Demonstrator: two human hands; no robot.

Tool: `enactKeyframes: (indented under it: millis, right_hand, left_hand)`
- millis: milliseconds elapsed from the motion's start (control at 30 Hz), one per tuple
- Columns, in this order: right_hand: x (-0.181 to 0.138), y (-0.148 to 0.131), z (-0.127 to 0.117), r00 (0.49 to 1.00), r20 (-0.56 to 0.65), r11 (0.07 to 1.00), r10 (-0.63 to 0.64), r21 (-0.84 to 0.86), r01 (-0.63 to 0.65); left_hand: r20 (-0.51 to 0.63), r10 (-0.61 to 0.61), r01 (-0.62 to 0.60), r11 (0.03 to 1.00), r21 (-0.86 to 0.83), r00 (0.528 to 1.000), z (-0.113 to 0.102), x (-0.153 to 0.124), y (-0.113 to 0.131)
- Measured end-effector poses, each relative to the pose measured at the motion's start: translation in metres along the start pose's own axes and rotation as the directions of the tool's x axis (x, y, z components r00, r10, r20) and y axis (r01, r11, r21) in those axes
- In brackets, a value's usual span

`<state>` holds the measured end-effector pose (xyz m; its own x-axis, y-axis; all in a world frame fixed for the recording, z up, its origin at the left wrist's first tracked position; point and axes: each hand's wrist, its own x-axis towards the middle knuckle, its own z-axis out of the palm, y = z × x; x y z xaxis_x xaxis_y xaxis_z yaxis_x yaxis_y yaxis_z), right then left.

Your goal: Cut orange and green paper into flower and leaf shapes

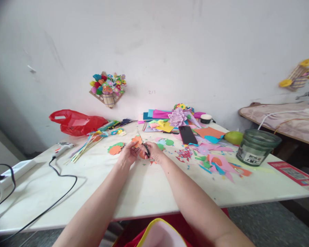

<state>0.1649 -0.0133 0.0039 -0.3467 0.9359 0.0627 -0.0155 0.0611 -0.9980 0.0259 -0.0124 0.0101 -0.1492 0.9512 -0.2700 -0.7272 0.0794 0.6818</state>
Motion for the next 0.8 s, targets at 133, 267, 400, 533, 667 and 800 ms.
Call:
enactKeyframes:
  millis: [133, 267, 400, 533, 667, 800]
  right_hand:
    - [0.001, 0.002, 0.002, 1.000, -0.011, 1.000, -0.003, 0.003, 0.003]
    - [0.002, 0.002, 0.004, 1.000, -0.021, 1.000, 0.006, 0.010, -0.006]
    - [0.001, 0.002, 0.006, 0.999, -0.038, 1.000, 0.020, -0.005, -0.020]
    - [0.000, 0.001, 0.009, 0.999, -0.030, 0.999, 0.012, -0.038, -0.013]
    - [0.000, 0.002, 0.012, 0.999, -0.034, 0.999, 0.000, -0.040, -0.002]
    - [0.004, 0.005, 0.013, 0.998, -0.053, 0.998, 0.019, -0.056, -0.022]
  left_hand:
    - [0.018, -0.005, 0.005, 1.000, 0.003, 1.000, -0.001, 0.002, -0.002]
    - [0.015, -0.012, 0.012, 1.000, -0.012, 1.000, 0.000, 0.001, -0.003]
    - [0.019, -0.011, 0.011, 1.000, -0.009, 1.000, 0.000, 0.000, -0.004]
    - [0.059, -0.016, 0.014, 1.000, 0.027, 0.998, -0.003, 0.003, -0.006]
    - [0.057, -0.028, 0.026, 0.999, 0.038, 0.998, -0.003, 0.006, -0.009]
    - [0.033, -0.029, 0.028, 0.999, 0.035, 0.999, 0.000, 0.004, -0.010]
